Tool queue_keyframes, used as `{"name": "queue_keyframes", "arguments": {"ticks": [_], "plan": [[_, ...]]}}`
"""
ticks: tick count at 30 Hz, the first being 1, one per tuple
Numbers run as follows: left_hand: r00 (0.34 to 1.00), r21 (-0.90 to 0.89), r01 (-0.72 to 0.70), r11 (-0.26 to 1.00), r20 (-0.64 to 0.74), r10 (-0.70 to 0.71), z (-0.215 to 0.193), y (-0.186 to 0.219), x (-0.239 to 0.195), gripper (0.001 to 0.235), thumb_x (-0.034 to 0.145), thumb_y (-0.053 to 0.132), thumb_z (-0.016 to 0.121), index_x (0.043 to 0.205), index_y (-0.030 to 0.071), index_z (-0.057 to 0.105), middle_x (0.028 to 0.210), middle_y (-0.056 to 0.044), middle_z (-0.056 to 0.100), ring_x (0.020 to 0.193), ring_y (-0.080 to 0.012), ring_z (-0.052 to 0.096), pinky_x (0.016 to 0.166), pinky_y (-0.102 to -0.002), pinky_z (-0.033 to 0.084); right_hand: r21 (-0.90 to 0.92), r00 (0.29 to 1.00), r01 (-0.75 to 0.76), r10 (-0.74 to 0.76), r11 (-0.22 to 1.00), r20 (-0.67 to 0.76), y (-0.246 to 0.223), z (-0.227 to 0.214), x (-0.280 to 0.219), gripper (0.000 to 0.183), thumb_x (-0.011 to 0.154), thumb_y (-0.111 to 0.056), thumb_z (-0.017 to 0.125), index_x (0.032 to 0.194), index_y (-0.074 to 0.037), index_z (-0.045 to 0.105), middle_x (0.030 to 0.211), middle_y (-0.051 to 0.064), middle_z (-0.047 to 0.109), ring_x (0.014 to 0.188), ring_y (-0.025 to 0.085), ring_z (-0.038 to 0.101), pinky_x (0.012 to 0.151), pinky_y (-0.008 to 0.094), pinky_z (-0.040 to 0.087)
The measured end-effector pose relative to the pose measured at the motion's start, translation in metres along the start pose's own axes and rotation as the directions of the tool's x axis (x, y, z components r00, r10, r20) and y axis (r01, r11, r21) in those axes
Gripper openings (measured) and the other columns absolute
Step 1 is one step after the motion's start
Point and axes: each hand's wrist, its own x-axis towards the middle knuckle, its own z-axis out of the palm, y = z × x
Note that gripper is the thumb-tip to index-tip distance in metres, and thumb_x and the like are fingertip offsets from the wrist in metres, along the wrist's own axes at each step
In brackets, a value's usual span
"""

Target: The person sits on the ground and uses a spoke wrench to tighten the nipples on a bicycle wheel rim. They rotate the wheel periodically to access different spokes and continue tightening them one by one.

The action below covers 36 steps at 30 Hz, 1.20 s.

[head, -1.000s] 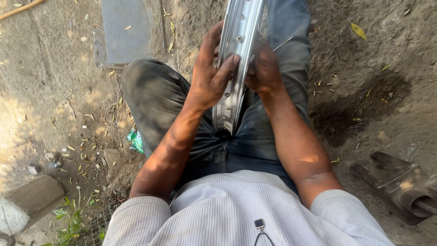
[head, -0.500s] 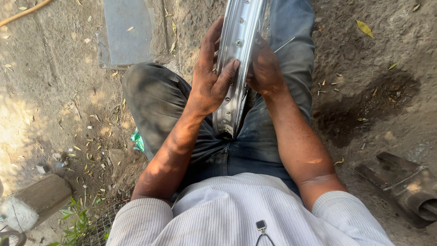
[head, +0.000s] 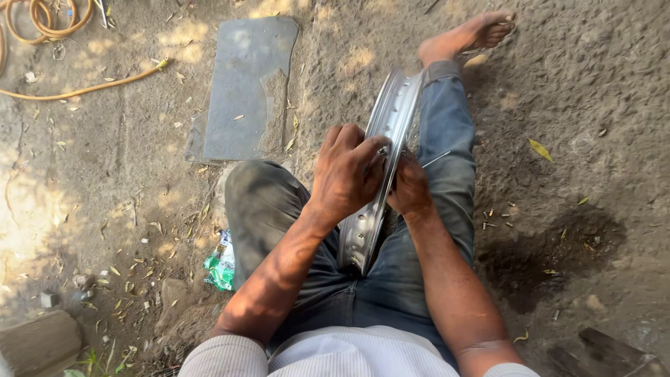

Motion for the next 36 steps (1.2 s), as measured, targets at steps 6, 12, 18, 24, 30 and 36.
{"name": "queue_keyframes", "arguments": {"ticks": [6, 12, 18, 24, 30, 36], "plan": [[0.995, -0.038, -0.041, 0.998, -0.094, 0.037, 0.007, -0.004, -0.010, 0.034, 0.085, 0.010, 0.075, 0.118, 0.013, 0.067, 0.110, -0.012, 0.058, 0.103, -0.0336, 0.054, 0.090, -0.045, 0.047, -0.010, 0.999, -0.002, 0.002, 1.000, 0.036, -0.001, -0.005, -0.002, 0.022, 0.113, -0.015, 0.051, 0.126, 0.000, 0.062, 0.110, 0.010, 0.070, 0.098, 0.017, 0.071, 0.084, 0.029, 0.060], [0.996, -0.042, -0.024, 0.999, -0.090, 0.020, 0.008, -0.005, -0.011, 0.034, 0.084, 0.011, 0.076, 0.117, 0.017, 0.068, 0.118, -0.015, 0.059, 0.108, -0.0358, 0.056, 0.092, -0.046, 0.049, 0.012, 0.999, 0.014, -0.015, 1.000, 0.050, -0.002, -0.001, 0.001, 0.024, 0.113, -0.015, 0.050, 0.128, 0.000, 0.062, 0.107, 0.009, 0.070, 0.095, 0.017, 0.072, 0.083, 0.029, 0.061], [0.997, -0.062, 0.001, 0.998, -0.079, -0.006, 0.011, -0.009, -0.014, 0.033, 0.086, 0.011, 0.076, 0.117, 0.017, 0.069, 0.121, -0.016, 0.059, 0.111, -0.0367, 0.057, 0.093, -0.047, 0.050, 0.039, 0.998, 0.000, -0.002, 0.999, 0.056, 0.000, 0.001, 0.002, 0.024, 0.113, -0.015, 0.048, 0.128, -0.001, 0.061, 0.109, 0.010, 0.071, 0.097, 0.018, 0.073, 0.084, 0.029, 0.062], [0.996, -0.088, 0.004, 0.996, -0.088, -0.011, 0.013, -0.012, -0.016, 0.031, 0.089, 0.010, 0.075, 0.118, 0.015, 0.069, 0.122, -0.015, 0.060, 0.112, -0.0337, 0.058, 0.093, -0.045, 0.052, 0.067, 0.992, -0.013, 0.004, 0.998, 0.129, -0.002, 0.004, 0.001, 0.028, 0.116, -0.019, 0.045, 0.128, 0.001, 0.061, 0.109, 0.011, 0.071, 0.099, 0.017, 0.073, 0.085, 0.027, 0.062], [0.995, -0.116, 0.001, 0.993, -0.098, -0.012, 0.013, -0.010, -0.017, 0.029, 0.089, 0.010, 0.074, 0.117, 0.014, 0.069, 0.121, -0.016, 0.061, 0.112, -0.0328, 0.059, 0.094, -0.044, 0.052, -0.021, 0.996, 0.009, -0.007, 1.000, 0.084, -0.002, 0.004, -0.002, 0.030, 0.115, -0.019, 0.044, 0.128, 0.001, 0.060, 0.112, 0.011, 0.069, 0.102, 0.016, 0.071, 0.088, 0.027, 0.061], [0.994, -0.110, -0.006, 0.994, -0.106, -0.006, 0.012, -0.010, -0.016, 0.030, 0.088, 0.008, 0.073, 0.117, 0.014, 0.069, 0.121, -0.015, 0.061, 0.113, -0.0338, 0.059, 0.096, -0.045, 0.052, 0.002, 0.998, -0.003, 0.003, 1.000, 0.061, -0.002, 0.004, -0.001, 0.027, 0.114, -0.018, 0.044, 0.126, 0.000, 0.061, 0.111, 0.011, 0.069, 0.100, 0.016, 0.072, 0.087, 0.028, 0.062]]}}
